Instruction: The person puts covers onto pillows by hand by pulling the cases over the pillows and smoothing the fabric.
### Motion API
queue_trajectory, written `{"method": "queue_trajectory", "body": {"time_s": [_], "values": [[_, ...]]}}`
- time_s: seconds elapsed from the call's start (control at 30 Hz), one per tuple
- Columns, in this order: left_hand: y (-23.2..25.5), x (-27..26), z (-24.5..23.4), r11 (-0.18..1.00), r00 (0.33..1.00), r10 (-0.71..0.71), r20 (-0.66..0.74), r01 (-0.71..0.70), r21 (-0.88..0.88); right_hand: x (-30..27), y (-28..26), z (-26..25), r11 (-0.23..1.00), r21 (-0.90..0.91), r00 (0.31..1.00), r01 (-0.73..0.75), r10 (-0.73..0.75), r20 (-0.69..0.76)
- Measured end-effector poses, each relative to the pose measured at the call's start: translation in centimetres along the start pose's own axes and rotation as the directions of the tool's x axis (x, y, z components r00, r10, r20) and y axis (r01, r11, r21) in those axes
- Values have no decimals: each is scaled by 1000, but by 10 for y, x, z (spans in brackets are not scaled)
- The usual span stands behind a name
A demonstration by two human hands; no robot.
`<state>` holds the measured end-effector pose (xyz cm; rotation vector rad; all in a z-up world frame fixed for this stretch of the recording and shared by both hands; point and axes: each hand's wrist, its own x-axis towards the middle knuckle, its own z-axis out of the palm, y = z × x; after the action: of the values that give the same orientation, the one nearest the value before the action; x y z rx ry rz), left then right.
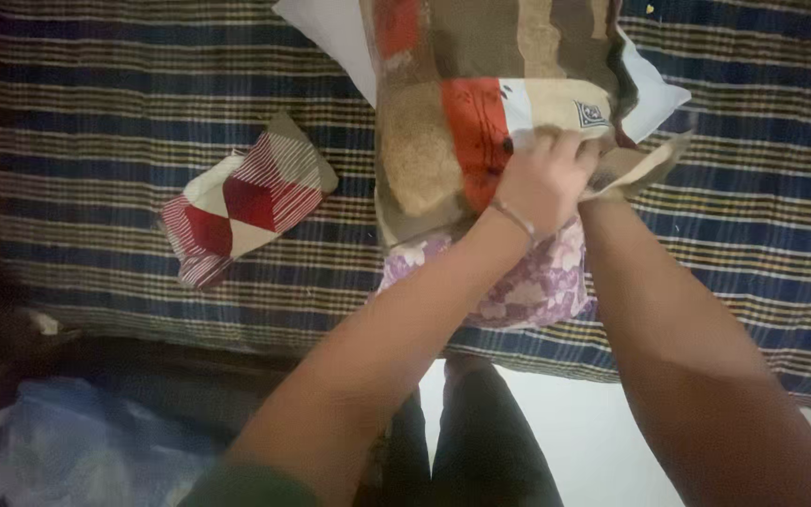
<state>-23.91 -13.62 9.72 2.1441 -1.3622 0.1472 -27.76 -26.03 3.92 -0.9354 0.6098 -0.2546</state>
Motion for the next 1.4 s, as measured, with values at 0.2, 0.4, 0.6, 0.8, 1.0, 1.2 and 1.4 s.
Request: {"method": "queue_trajectory", "body": {"time_s": [0.2,0.4,0.6,0.8,1.0,1.2,1.4], "values": [[20,2,-6,984,991,109,82,-96,-147,-12,22,-7,996,12,994,-92,91,59],[57,-30,-45,865,936,-6,353,182,-468,-42,62,-36,967,12,966,-254,253,59],[75,-76,-93,759,943,-32,332,239,-605,-69,85,-43,928,32,928,-371,368,60],[-1,-149,-73,951,790,-304,533,282,125,-75,63,-45,936,116,942,-334,326,78],[-98,-218,-66,532,524,-846,98,842,92,-69,20,-48,917,367,977,-156,88,196],[-112,-208,-12,368,648,-654,391,723,-584,-76,11,-63,892,421,968,-164,64,241],[-142,-208,13,342,347,-806,479,934,-100,-67,14,-80,879,447,963,-168,50,263]]}}
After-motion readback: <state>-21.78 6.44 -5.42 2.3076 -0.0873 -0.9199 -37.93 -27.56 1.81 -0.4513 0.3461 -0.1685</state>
